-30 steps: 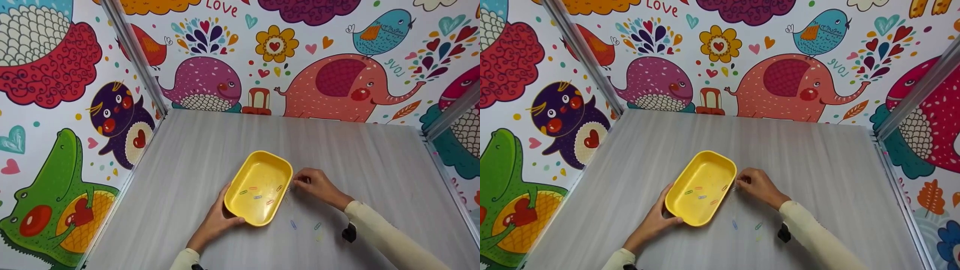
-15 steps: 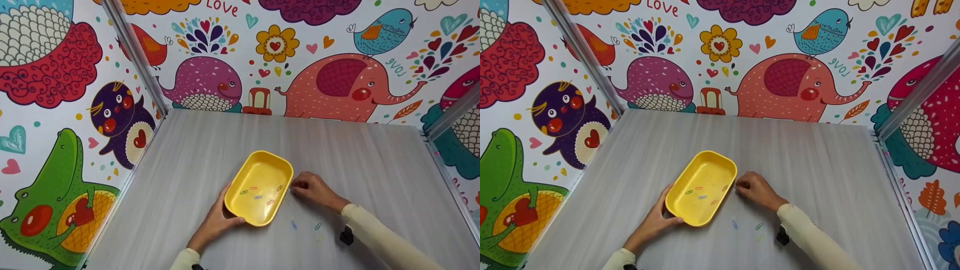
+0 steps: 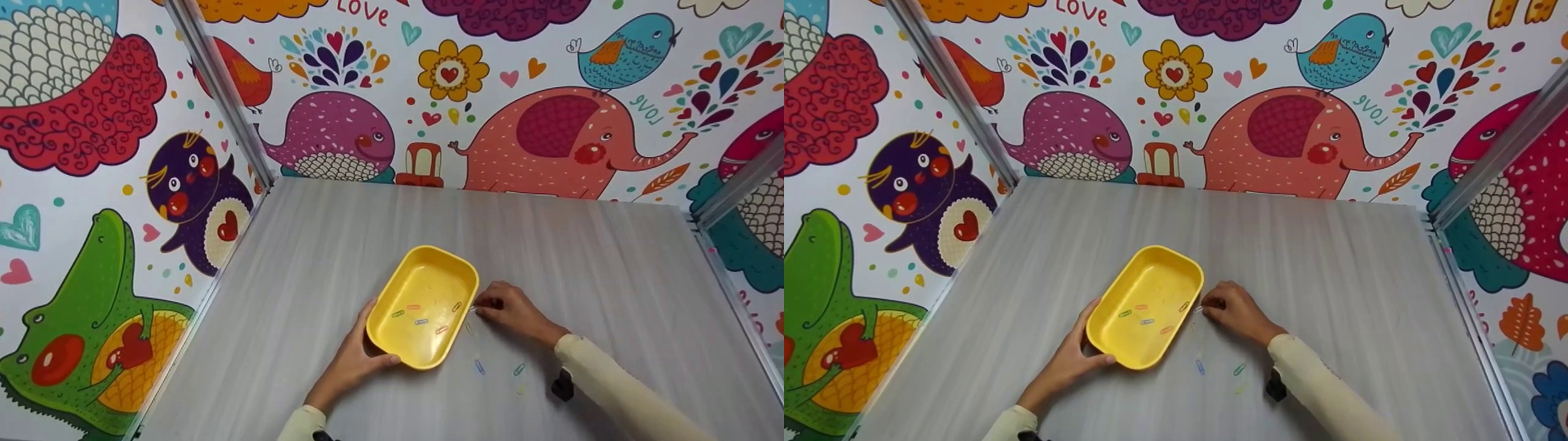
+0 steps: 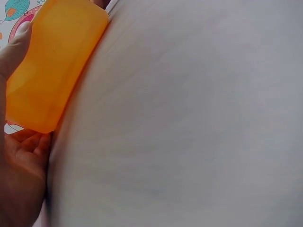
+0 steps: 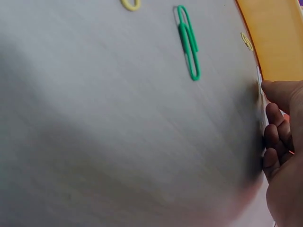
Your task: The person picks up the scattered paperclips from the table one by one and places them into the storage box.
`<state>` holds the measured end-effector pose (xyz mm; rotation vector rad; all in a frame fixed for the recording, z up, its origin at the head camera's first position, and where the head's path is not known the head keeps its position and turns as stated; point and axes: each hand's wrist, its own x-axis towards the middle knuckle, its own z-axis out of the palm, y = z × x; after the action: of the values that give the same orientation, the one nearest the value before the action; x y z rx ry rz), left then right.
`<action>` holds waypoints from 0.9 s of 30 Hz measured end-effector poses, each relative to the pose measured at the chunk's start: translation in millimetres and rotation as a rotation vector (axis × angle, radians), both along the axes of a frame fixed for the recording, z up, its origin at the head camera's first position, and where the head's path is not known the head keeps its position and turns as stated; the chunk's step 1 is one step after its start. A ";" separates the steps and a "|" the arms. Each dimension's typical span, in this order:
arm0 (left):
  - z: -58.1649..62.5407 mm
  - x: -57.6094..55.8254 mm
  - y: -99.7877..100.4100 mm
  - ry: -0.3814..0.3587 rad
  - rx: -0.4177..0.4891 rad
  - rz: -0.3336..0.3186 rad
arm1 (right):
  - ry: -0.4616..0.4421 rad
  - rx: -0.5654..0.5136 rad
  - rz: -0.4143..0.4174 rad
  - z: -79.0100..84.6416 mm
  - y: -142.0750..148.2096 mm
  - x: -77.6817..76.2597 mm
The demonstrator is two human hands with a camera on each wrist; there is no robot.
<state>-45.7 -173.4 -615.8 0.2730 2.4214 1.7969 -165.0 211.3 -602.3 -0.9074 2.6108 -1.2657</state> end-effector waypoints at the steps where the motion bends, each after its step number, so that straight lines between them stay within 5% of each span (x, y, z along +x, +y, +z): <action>1: -0.4 0.2 0.0 -0.001 -0.001 0.000 | 0.003 -0.002 -0.002 -0.6 -0.2 0.5; 27: -2.8 -0.5 -0.4 0.009 0.009 -0.006 | -0.023 0.056 -0.077 -1.3 -8.0 4.2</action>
<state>-46.2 -173.8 -618.6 0.2896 2.4165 1.8078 -160.8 203.3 -603.6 -0.7851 2.6727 -1.2058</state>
